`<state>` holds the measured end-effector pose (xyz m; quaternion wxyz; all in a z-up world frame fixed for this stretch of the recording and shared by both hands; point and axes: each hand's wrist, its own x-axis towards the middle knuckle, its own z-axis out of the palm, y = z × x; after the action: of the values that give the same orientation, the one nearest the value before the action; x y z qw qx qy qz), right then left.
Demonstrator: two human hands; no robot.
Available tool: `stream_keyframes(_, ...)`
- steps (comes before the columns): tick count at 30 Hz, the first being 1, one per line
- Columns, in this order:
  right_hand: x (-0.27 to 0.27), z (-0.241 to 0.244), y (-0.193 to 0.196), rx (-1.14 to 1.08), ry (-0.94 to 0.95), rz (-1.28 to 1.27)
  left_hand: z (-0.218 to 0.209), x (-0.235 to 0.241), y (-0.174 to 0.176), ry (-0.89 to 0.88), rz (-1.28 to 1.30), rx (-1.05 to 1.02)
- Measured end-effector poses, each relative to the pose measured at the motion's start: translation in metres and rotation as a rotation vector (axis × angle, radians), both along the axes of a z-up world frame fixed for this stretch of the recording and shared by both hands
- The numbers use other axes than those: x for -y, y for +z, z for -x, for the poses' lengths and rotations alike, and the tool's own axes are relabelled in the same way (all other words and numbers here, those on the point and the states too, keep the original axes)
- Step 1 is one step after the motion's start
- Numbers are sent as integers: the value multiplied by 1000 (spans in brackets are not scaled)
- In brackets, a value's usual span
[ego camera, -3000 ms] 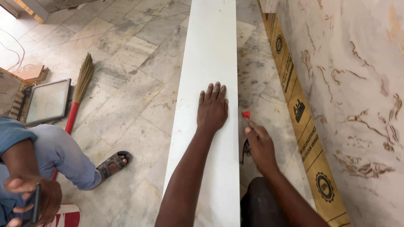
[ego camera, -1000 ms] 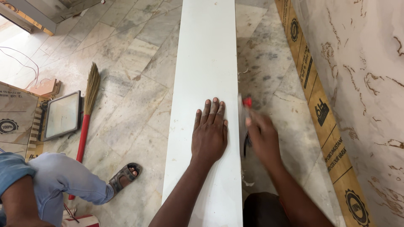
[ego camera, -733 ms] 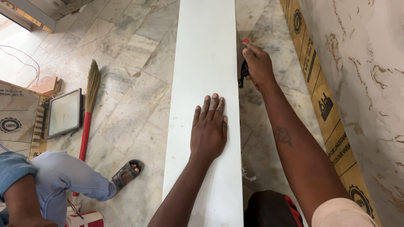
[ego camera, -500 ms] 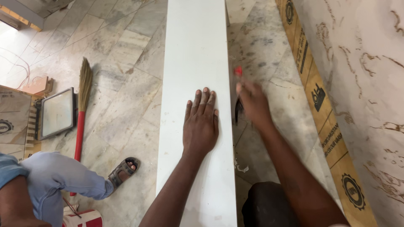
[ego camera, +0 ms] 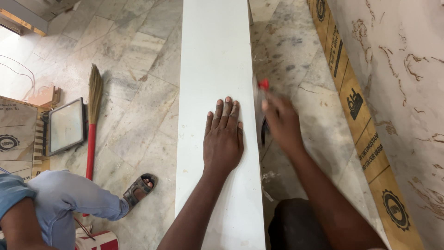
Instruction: The person uses a hand scraper to smooth the surface of a long white plastic sheet placed on the floor. They repeatedly scrape along the edges and surface, occasionally wiping away debris with their hand.
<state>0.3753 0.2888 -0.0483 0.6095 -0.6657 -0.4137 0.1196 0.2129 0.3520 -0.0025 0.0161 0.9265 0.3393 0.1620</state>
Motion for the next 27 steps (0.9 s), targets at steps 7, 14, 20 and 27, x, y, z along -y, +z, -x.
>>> stream_keyframes(7, -53, -46, -12, -150, 72, 16, -1, -3, 3, -2, 7, 6)
stream_keyframes(14, 115, 77, -6, -47, 123, -16, -2, -1, 3, 7, 3, 15)
stream_keyframes(20, 81, 61, -8, -177, 0, 171, 0, 0, -3, -9, -16, 3)
stream_keyframes(27, -68, -56, -1, -37, 58, -109, 0, -3, 5, -9, 40, 7)
